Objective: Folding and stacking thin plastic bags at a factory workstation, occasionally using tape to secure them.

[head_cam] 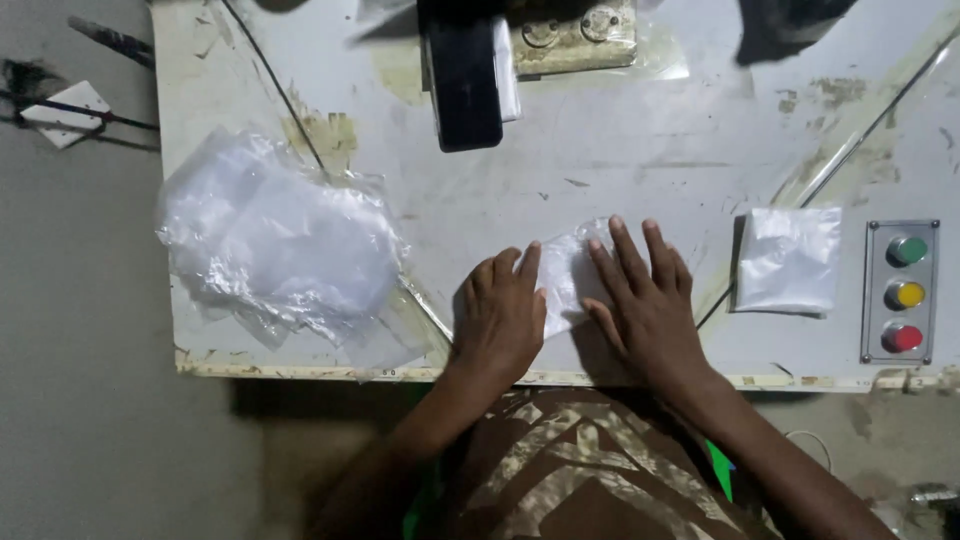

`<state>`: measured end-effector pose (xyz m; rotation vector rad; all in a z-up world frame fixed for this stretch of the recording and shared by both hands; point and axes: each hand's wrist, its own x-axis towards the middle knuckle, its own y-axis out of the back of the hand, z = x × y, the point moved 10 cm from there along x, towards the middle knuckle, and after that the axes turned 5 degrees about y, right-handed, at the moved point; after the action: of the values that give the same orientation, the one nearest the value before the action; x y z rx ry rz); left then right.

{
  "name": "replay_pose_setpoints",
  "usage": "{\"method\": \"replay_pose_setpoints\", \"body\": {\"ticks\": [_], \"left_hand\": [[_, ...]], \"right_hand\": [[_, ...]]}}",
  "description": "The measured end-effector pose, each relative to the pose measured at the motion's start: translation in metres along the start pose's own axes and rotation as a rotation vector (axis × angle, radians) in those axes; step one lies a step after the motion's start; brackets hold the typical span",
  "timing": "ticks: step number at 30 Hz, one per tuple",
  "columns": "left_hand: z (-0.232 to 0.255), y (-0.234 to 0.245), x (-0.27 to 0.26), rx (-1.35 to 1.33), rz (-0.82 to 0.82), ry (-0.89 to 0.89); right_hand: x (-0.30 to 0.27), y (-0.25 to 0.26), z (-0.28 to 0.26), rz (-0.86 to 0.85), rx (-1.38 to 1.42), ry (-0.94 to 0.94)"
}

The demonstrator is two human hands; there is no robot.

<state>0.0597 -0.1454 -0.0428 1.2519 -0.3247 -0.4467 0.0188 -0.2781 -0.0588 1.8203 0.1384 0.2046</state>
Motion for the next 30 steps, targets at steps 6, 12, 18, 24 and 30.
{"method": "replay_pose_setpoints", "body": {"ticks": [6,12,18,24,30], "left_hand": [[0.014,0.032,0.009,0.006,0.006,-0.007],[0.027,0.001,0.024,-0.054,-0.136,-0.229],[0.045,-0.003,-0.01,-0.314,-0.269,-0.395],[0.032,0.004,-0.015,-0.385,-0.147,-0.327],[0.038,0.004,-0.015,-0.321,-0.091,-0.336]], "right_hand": [[-0.012,0.005,-0.012,0.09,0.15,0.013],[-0.008,-0.009,0.003,0.007,0.201,-0.004],[-0.004,0.011,-0.02,-0.096,0.369,0.276],[0.001,0.017,-0.009,-0.331,0.726,0.215],[0.006,0.018,-0.023,-0.27,0.579,0.309]]}}
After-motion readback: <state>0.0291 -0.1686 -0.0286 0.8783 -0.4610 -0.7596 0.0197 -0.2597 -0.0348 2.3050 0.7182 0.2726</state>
